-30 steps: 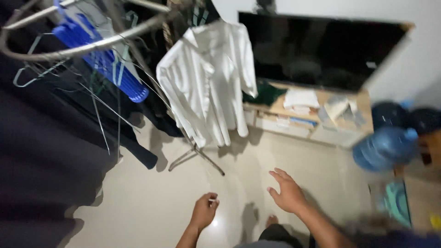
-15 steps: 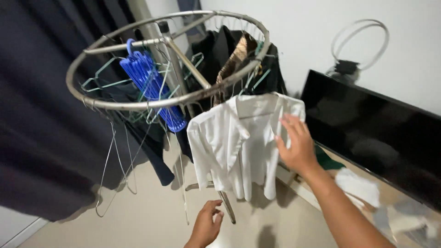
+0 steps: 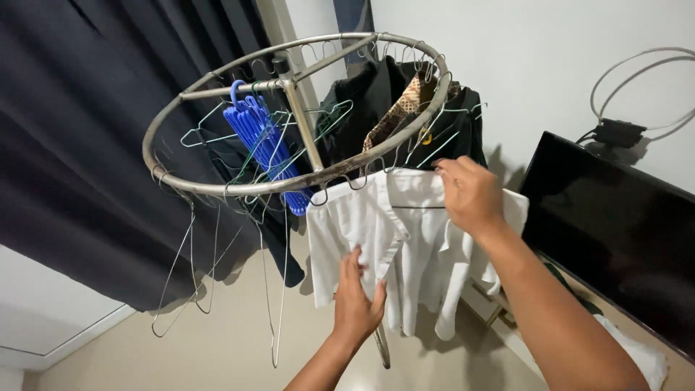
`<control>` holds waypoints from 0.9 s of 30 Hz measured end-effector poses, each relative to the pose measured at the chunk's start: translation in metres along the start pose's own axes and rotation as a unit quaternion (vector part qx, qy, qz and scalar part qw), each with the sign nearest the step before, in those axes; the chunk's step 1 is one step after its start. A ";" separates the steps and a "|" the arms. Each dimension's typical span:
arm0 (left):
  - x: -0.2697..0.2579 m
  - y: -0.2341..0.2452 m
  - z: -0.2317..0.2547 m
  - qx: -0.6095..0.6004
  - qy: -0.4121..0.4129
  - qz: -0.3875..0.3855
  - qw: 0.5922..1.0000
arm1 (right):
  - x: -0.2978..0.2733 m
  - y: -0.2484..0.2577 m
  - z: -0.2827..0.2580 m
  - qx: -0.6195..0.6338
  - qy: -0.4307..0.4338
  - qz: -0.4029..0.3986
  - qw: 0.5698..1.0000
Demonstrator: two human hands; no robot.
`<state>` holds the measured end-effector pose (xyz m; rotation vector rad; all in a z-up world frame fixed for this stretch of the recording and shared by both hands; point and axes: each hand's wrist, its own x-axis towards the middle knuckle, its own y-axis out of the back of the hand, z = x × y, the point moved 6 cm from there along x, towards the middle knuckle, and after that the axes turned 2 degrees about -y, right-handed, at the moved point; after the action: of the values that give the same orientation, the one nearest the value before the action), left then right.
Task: Removing clothes from a drying rack, folding them, and placing them into a plastic storage drawer.
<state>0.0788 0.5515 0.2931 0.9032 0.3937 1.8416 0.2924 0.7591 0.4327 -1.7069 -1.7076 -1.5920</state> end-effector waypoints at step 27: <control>-0.040 -0.018 -0.164 -0.100 -0.231 -0.173 0.952 | -0.279 0.055 -0.106 0.028 -0.340 -0.338 0.877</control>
<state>-0.0216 0.5451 0.1563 1.0174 0.0618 1.2740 0.3642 0.5063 0.2800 -1.8895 -2.9177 -1.1592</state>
